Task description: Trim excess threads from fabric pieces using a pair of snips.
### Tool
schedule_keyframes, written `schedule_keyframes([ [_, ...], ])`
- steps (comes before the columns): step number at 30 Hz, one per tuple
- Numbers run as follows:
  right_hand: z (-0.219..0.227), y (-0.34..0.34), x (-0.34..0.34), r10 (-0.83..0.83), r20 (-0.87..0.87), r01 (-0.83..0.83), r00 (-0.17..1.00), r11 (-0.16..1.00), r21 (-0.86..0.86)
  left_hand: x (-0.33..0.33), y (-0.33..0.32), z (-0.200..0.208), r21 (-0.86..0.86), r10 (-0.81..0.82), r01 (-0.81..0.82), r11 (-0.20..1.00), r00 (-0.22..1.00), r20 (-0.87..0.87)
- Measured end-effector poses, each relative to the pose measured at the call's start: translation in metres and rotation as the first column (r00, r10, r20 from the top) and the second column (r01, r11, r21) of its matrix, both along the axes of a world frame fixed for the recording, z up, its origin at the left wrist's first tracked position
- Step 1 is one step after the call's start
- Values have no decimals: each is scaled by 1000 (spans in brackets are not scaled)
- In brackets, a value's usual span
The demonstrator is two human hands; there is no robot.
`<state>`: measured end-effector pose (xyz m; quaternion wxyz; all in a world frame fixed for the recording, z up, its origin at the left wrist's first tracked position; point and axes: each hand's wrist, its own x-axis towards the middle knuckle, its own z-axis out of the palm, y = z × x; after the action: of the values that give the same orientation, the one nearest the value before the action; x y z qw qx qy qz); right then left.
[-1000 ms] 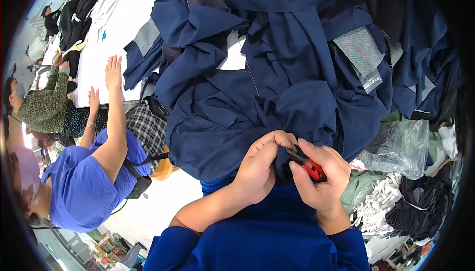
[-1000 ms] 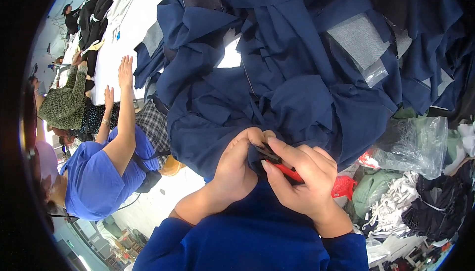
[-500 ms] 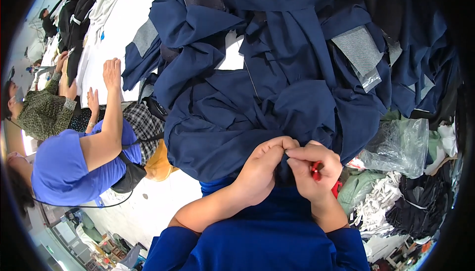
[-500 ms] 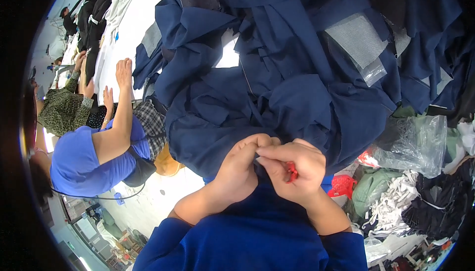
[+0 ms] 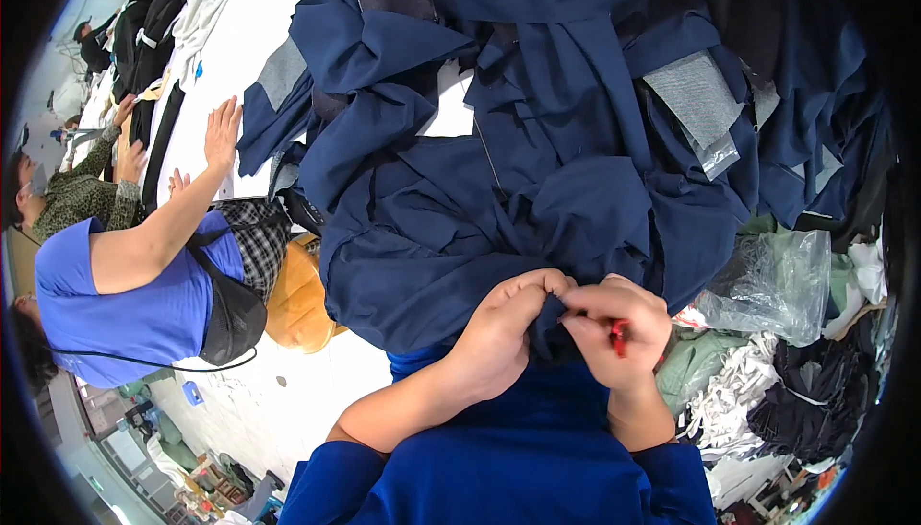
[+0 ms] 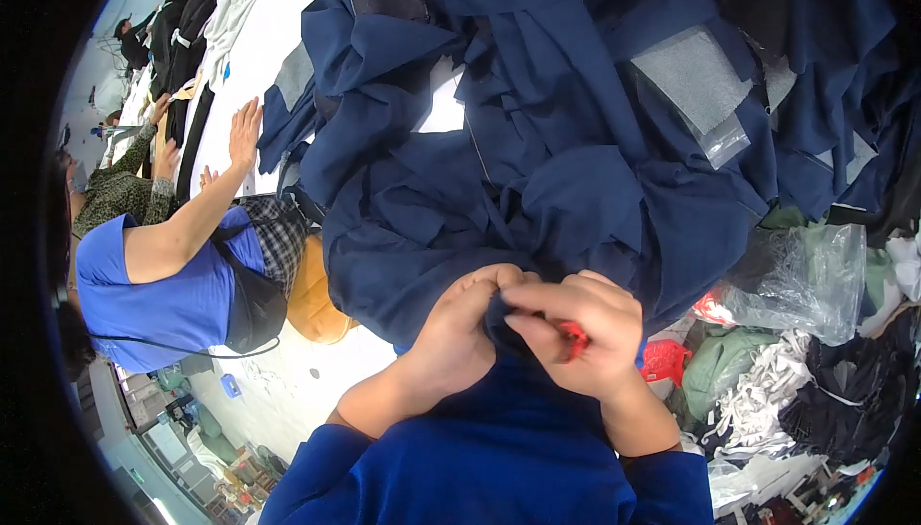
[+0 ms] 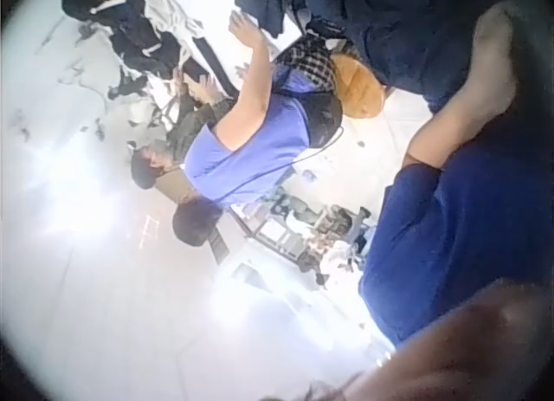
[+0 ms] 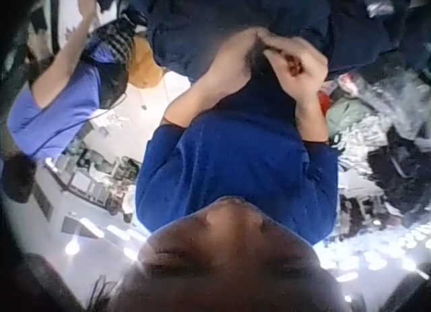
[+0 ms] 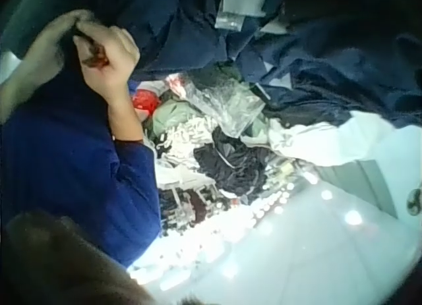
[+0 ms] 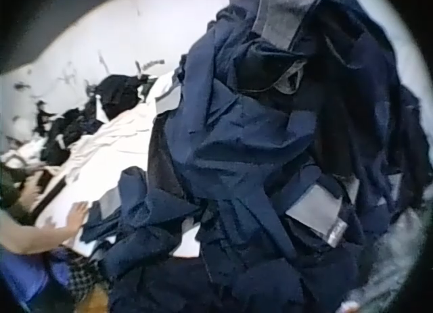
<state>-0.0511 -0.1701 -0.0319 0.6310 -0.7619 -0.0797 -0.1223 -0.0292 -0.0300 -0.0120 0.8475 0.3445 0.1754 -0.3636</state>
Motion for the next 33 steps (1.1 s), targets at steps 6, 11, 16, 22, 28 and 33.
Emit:
schedule_keyframes([
  [6,-18,7,-8,-286,-341,401,896,850,342,-1,6,-11,3,-54,54,999,997,46],
  [11,-4,-1,-13,-210,-257,283,943,914,292,1,6,-14,4,-25,24,1000,998,64],
  [16,5,5,-5,-41,-184,43,982,999,5,-2,7,-15,26,-15,13,1000,998,60],
  [22,0,16,-4,-71,-254,74,965,997,-1,5,19,-17,157,-121,70,985,931,345],
  [28,-2,12,-8,-137,-202,120,970,989,-91,6,29,-17,472,-302,-29,881,734,608],
  [33,4,9,-6,-165,-192,141,967,981,-134,11,30,-3,659,-442,-255,708,567,695],
])
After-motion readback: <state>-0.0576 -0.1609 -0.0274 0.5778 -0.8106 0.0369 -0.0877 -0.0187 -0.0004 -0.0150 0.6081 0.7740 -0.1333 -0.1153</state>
